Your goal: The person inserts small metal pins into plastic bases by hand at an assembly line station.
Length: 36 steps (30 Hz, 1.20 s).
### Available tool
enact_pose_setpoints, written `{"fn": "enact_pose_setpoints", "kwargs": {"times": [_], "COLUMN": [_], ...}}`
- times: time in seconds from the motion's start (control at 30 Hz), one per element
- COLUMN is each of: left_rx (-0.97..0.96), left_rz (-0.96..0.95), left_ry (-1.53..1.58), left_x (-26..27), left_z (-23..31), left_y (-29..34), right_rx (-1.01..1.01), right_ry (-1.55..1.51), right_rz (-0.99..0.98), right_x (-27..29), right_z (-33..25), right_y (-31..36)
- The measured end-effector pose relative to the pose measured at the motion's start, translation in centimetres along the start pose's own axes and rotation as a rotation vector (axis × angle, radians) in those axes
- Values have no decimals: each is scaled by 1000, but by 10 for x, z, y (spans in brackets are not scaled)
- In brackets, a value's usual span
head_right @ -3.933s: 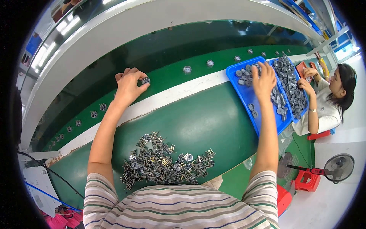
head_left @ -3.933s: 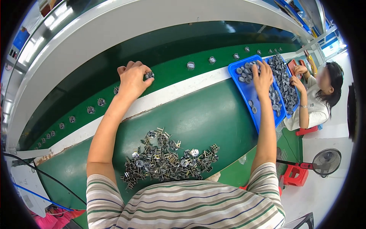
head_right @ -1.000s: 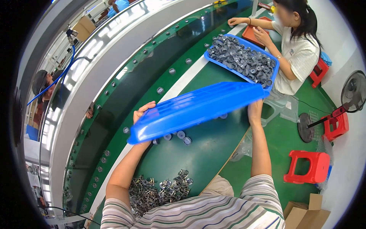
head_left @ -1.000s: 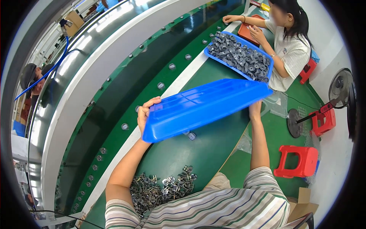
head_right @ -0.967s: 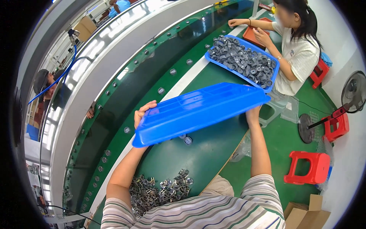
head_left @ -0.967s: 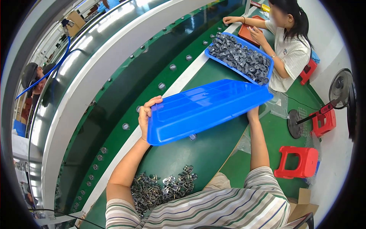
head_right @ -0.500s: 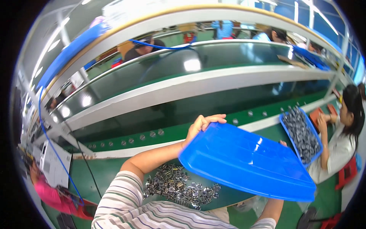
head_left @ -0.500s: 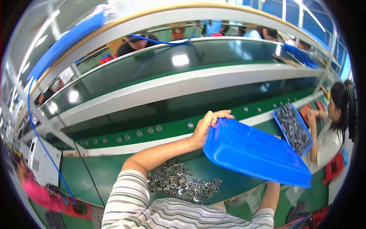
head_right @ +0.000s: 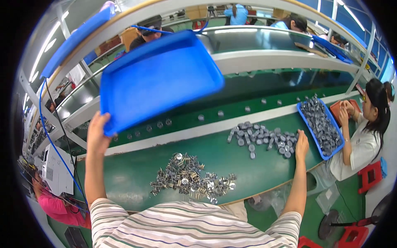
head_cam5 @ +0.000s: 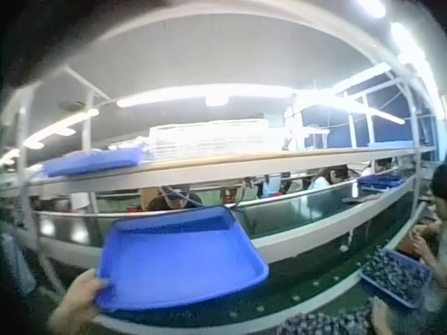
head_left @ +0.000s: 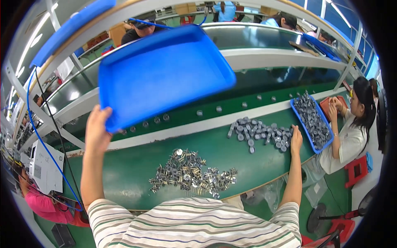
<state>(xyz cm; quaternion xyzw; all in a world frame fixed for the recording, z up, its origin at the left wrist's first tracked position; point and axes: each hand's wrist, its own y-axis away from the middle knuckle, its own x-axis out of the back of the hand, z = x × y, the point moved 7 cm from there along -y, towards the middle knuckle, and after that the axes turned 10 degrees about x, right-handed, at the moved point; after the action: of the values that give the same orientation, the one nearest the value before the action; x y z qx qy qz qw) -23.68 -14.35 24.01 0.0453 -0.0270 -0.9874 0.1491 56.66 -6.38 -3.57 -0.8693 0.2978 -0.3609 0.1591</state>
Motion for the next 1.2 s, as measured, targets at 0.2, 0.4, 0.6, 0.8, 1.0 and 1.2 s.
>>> {"fn": "enact_pose_setpoints", "kwargs": {"times": [0.2, 0.4, 0.6, 0.8, 1.0, 1.2], "left_rx": [-82, -226, -213, -425, -390, -358], "left_rz": [-275, -209, -247, -498, -406, -398], "left_ry": [576, 609, -203, -587, -642, -662], "left_x": [33, 35, -57, -127, -189, -204], "left_z": [31, -16, -138, -227, -249, -258], "left_y": [-58, -70, -54, -95, -140, -163], "right_rx": [87, 432, 602, 759, 729, 963], "right_ry": [29, -55, -319, -437, -424, -24], "right_rz": [70, -127, -686, -940, -1113, -673], "right_x": [19, 7, -90, -183, -216, -192], "right_z": [-8, -199, -316, -368, -374, -360], "right_y": [13, 54, 120, 170, 182, 153]}}
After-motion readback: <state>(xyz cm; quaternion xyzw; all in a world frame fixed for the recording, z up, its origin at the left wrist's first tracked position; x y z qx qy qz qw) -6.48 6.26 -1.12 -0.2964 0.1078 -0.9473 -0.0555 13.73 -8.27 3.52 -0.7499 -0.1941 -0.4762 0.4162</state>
